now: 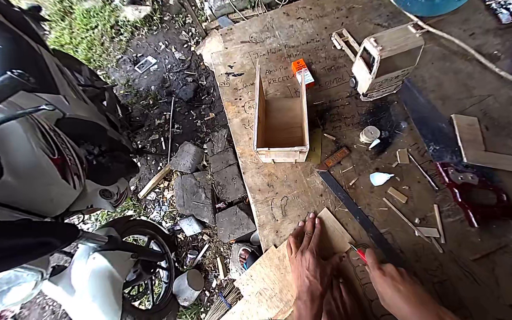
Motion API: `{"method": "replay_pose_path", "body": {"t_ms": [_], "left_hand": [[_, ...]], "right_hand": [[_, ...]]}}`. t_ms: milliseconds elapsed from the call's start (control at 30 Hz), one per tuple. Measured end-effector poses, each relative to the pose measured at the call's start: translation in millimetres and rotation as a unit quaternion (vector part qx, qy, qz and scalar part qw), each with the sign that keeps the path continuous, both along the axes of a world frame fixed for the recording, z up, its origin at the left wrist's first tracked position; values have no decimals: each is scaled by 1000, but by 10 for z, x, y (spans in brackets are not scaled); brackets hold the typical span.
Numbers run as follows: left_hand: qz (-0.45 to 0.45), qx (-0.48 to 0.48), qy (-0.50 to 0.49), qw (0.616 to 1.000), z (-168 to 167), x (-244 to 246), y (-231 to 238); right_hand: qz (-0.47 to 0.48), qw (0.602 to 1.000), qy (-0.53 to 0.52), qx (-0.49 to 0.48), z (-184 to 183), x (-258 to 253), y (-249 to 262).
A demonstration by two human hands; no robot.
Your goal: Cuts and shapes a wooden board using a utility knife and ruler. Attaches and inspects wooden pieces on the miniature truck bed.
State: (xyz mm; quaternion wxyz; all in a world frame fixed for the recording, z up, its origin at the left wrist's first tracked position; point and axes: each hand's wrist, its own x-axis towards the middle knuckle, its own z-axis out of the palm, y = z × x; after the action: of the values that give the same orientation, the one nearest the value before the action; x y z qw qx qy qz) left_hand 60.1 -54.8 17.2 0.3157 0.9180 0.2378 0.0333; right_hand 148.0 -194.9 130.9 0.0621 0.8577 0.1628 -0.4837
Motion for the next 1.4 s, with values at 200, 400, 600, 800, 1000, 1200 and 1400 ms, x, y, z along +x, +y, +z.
{"method": "replay_pose_path", "body": {"t_ms": [200,400,600,800,1000,1200,1400], "left_hand": [[0,-5,9,1000,7,9,-9],[0,-5,7,1000,-5,24,-12],[3,-3,2,1000,-11,-6,1],[-3,9,-15,1000,-34,-26,-12],[2,0,-42,999,-79,-53,-28],[15,4,-38,999,-74,-47,-20],[9,5,-36,999,-65,-36,-15]], "right_hand": [[7,1000,-9,7,-3,-9,-43],[4,1000,-2,3,-12,0,-63],[-6,1000,1,21,-4,-104,-230],[2,997,-17,77,159,-2,-313],[-39,965,-128,226,132,198,-25],[-29,966,-156,202,-455,195,347],[-4,978,-133,163,-418,256,425]]}}
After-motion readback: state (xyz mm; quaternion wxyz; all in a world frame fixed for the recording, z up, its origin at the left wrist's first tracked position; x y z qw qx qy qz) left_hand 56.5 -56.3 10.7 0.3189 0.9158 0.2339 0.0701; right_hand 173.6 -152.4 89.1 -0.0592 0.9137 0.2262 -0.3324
